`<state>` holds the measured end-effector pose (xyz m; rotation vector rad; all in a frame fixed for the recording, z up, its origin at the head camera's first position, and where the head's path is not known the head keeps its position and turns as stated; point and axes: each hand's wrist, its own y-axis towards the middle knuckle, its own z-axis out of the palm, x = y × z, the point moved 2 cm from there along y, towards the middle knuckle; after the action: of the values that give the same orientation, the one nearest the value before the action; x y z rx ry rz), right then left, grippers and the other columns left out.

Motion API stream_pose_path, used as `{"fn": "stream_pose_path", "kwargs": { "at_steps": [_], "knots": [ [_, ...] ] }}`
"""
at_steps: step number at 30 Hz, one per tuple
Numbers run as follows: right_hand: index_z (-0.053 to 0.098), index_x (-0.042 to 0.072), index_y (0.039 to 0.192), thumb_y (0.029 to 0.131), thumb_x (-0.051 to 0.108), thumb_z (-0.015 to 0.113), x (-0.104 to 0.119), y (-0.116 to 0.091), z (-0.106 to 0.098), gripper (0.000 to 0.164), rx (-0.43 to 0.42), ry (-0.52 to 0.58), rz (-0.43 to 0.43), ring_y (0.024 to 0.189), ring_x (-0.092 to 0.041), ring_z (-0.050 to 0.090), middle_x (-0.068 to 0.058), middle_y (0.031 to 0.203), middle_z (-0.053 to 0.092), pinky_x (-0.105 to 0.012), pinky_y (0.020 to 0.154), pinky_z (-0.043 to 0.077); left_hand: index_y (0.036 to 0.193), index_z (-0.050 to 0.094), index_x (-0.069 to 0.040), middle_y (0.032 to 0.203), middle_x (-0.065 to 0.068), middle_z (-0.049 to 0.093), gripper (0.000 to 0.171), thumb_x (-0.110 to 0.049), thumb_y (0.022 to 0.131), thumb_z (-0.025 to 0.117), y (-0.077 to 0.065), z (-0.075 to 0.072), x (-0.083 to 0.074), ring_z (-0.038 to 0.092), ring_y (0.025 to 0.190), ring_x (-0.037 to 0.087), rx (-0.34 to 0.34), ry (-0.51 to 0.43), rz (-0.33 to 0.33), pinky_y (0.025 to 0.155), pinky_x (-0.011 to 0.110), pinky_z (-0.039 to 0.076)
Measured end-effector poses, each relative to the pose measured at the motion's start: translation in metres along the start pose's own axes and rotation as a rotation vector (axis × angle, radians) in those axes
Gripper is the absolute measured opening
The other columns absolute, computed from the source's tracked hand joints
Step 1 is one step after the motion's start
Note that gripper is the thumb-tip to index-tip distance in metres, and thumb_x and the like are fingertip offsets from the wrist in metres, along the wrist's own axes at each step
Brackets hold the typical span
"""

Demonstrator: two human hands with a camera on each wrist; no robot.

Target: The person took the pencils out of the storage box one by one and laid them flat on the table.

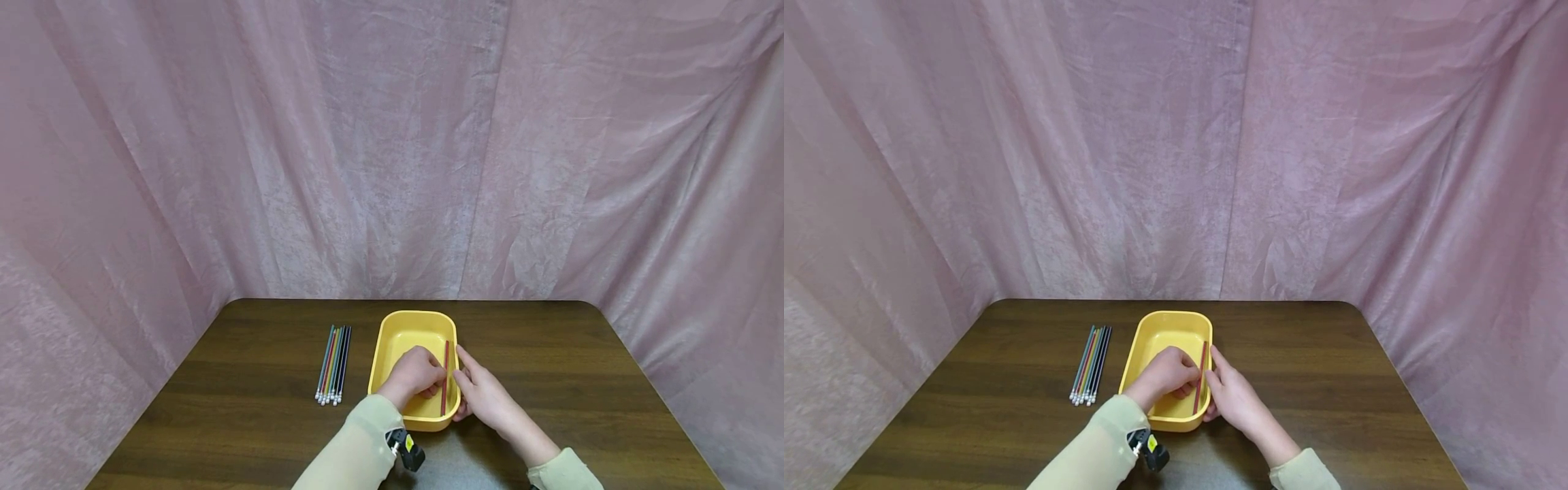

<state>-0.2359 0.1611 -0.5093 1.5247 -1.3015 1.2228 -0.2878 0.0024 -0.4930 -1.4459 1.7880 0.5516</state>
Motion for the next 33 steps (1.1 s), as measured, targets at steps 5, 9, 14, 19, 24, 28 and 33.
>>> {"fn": "stream_pose_path", "kwargs": {
  "at_steps": [5,9,14,19,24,28,33],
  "knots": [
    [0.021,0.000,0.174,0.117,0.009,0.047,0.001,0.000,0.000,0.063,0.004,0.001,-0.005,0.057,-0.026,0.064,-0.023,0.096,0.058,-0.050,0.059,0.064,0.068,0.073,-0.006,0.059,0.005,0.065,0.021,-0.004,0.089,0.076,0.009,0.004,0.008,0.060,0.051,0.016,0.005,0.047,0.018,0.051,0.027,0.051],
    [0.021,0.000,0.173,0.116,0.008,0.047,0.001,0.000,0.000,0.063,0.002,-0.003,-0.003,0.057,-0.026,0.064,-0.024,0.096,0.058,-0.050,0.060,0.064,0.067,0.071,-0.011,0.057,0.001,0.063,0.024,-0.010,0.090,0.080,0.026,0.013,0.023,0.061,0.050,0.015,0.006,0.091,0.014,0.050,0.028,0.050],
    [0.022,0.000,0.173,0.116,0.007,0.046,0.001,0.001,0.001,0.062,-0.006,-0.010,0.003,0.058,-0.027,0.065,-0.023,0.094,0.059,-0.051,0.060,0.064,0.064,0.073,-0.019,0.054,-0.007,0.064,0.026,-0.023,0.087,0.086,0.058,0.028,0.055,0.063,0.049,0.013,0.019,0.113,0.011,0.049,0.029,0.049],
    [0.022,0.000,0.173,0.116,0.007,0.046,0.002,0.000,0.001,0.062,-0.005,-0.013,0.001,0.057,-0.027,0.065,-0.022,0.095,0.059,-0.052,0.060,0.064,0.063,0.071,-0.014,0.052,-0.004,0.061,0.028,-0.017,0.087,0.085,0.035,0.017,0.032,0.059,0.048,0.014,-0.001,0.120,0.012,0.048,0.029,0.044],
    [0.021,0.000,0.173,0.116,0.007,0.046,0.002,-0.001,0.000,0.063,0.001,-0.009,-0.001,0.057,-0.027,0.065,-0.022,0.095,0.059,-0.050,0.059,0.064,0.065,0.070,-0.015,0.054,-0.003,0.062,0.029,-0.019,0.089,0.086,0.031,0.017,0.028,0.059,0.048,0.014,-0.016,0.138,0.004,0.048,0.029,0.044],
    [0.022,0.001,0.174,0.117,0.007,0.047,0.001,0.000,0.000,0.062,0.001,-0.009,0.004,0.058,-0.026,0.064,-0.022,0.095,0.059,-0.050,0.059,0.064,0.064,0.071,-0.017,0.054,-0.005,0.061,0.028,-0.021,0.088,0.086,0.043,0.024,0.039,0.059,0.047,0.013,-0.010,0.154,0.012,0.046,0.030,0.045],
    [0.023,0.002,0.174,0.116,0.007,0.047,0.000,0.002,0.000,0.063,-0.005,-0.009,0.013,0.058,-0.026,0.065,-0.023,0.095,0.059,-0.050,0.060,0.064,0.066,0.072,-0.019,0.057,-0.005,0.064,0.024,-0.022,0.085,0.085,0.051,0.028,0.049,0.061,0.049,0.012,0.012,0.117,-0.020,0.048,0.029,0.049]
  ]
}}
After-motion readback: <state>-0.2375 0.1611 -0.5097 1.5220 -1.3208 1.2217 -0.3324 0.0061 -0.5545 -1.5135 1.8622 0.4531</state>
